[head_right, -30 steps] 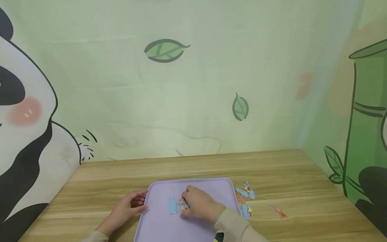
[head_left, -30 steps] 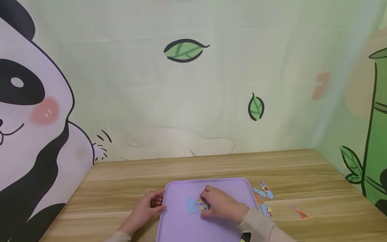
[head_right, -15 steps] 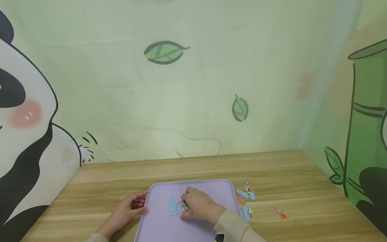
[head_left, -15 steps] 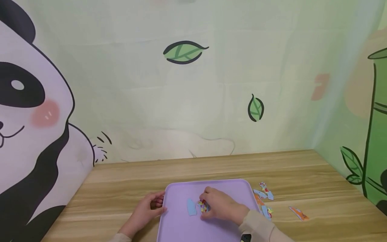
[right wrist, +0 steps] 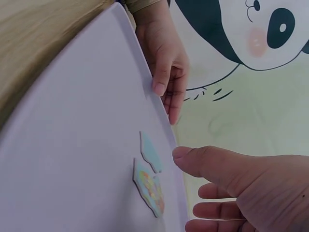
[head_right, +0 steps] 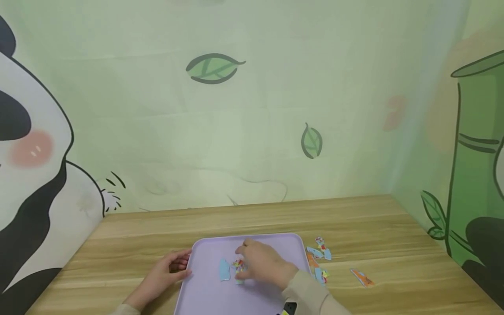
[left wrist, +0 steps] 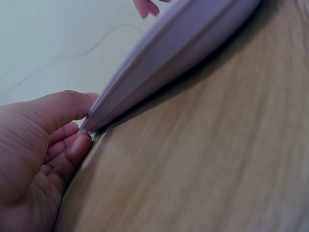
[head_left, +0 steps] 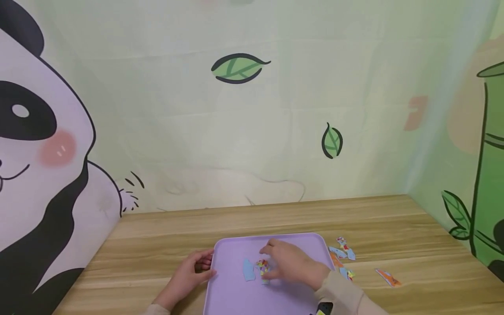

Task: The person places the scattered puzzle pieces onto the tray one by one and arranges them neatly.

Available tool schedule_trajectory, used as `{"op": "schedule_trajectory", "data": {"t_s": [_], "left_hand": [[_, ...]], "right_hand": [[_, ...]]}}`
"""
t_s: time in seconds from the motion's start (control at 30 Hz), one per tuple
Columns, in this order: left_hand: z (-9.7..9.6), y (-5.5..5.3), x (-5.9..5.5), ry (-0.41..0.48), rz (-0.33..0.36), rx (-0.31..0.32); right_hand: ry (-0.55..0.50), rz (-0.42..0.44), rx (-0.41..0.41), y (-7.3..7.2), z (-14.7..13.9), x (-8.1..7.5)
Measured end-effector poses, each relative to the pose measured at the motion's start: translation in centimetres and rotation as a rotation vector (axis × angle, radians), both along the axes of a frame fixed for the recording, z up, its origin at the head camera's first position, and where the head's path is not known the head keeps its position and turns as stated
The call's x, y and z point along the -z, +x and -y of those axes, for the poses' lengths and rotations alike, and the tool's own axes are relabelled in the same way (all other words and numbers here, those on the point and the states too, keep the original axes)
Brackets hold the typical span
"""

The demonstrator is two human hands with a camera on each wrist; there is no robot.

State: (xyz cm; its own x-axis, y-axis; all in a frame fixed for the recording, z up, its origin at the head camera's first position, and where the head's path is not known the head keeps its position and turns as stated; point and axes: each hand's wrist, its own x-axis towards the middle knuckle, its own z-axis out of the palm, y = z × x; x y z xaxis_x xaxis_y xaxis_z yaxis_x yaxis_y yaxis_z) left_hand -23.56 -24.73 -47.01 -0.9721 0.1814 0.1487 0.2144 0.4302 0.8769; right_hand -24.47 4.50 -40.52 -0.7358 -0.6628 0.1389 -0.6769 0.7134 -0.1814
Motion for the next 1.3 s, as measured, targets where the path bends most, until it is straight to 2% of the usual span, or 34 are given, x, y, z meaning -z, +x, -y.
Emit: {"op": "schedule_trajectory", "data": {"t_s": [0.53, 0.83, 1.0, 1.3], "left_hand": [[0.0, 0.0, -0.1, -0.022, -0.011, -0.001], [0.1, 0.0, 0.1, -0.018, -0.004, -0.006], [0.1, 0.0, 0.1, -0.017, -0.026, 0.001], [0.2, -0.2, 0.3, -0.017, -0.025, 0.01]], "right_hand": [[-0.106, 0.077, 0.028, 0.3, -2.6, -2.2], [-0.121, 0.023, 0.033, 0.6, -4.6, -3.2], [-0.149, 0.036, 0.05, 0.8, -5.7, -3.5], [-0.148, -0.002, 0.079, 1.1, -7.5, -3.7]]}}
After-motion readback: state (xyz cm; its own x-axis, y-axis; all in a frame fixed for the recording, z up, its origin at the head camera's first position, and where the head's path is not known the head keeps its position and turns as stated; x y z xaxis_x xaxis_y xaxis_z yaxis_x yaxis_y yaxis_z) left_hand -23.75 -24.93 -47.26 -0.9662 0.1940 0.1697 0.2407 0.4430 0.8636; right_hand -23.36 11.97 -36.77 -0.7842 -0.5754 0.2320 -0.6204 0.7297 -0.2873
